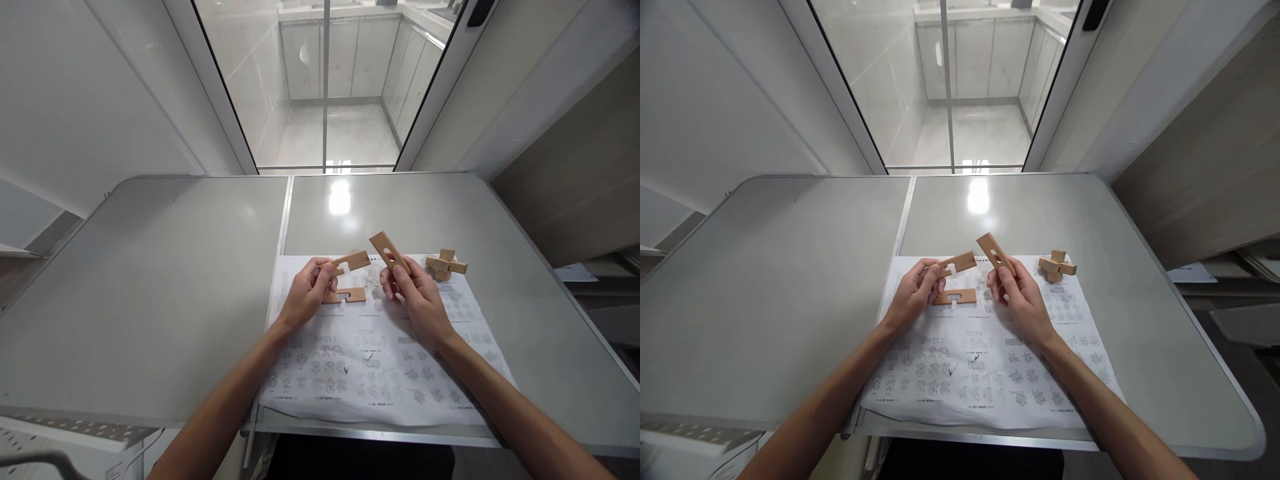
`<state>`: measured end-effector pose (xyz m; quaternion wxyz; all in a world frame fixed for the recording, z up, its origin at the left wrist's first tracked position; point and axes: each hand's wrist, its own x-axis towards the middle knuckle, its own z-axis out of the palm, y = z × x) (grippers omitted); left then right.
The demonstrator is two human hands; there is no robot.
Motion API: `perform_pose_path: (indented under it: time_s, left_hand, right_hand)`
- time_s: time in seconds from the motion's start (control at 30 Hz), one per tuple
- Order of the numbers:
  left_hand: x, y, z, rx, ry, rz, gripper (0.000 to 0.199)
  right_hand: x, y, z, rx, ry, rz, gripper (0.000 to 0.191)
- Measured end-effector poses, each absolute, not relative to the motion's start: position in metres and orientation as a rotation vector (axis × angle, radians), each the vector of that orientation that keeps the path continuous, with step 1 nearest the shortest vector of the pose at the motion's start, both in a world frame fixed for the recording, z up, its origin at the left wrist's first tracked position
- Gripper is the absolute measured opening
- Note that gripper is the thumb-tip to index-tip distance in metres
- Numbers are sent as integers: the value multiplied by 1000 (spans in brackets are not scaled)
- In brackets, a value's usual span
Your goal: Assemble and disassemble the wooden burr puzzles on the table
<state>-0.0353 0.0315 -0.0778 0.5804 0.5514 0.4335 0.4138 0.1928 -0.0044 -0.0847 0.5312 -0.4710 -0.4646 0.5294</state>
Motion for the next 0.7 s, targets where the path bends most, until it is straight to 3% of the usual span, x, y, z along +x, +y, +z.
perform_pose_path:
  time_s: [0.43, 0.7]
  left_hand:
    - [-28, 22, -76, 1229, 948, 898, 41]
    - [-28, 23, -76, 1213, 941, 907, 38]
  right_hand:
    - [186, -9, -91, -1135, -1283, 1234, 46]
    - [187, -11, -98, -1209, -1476, 1026, 58]
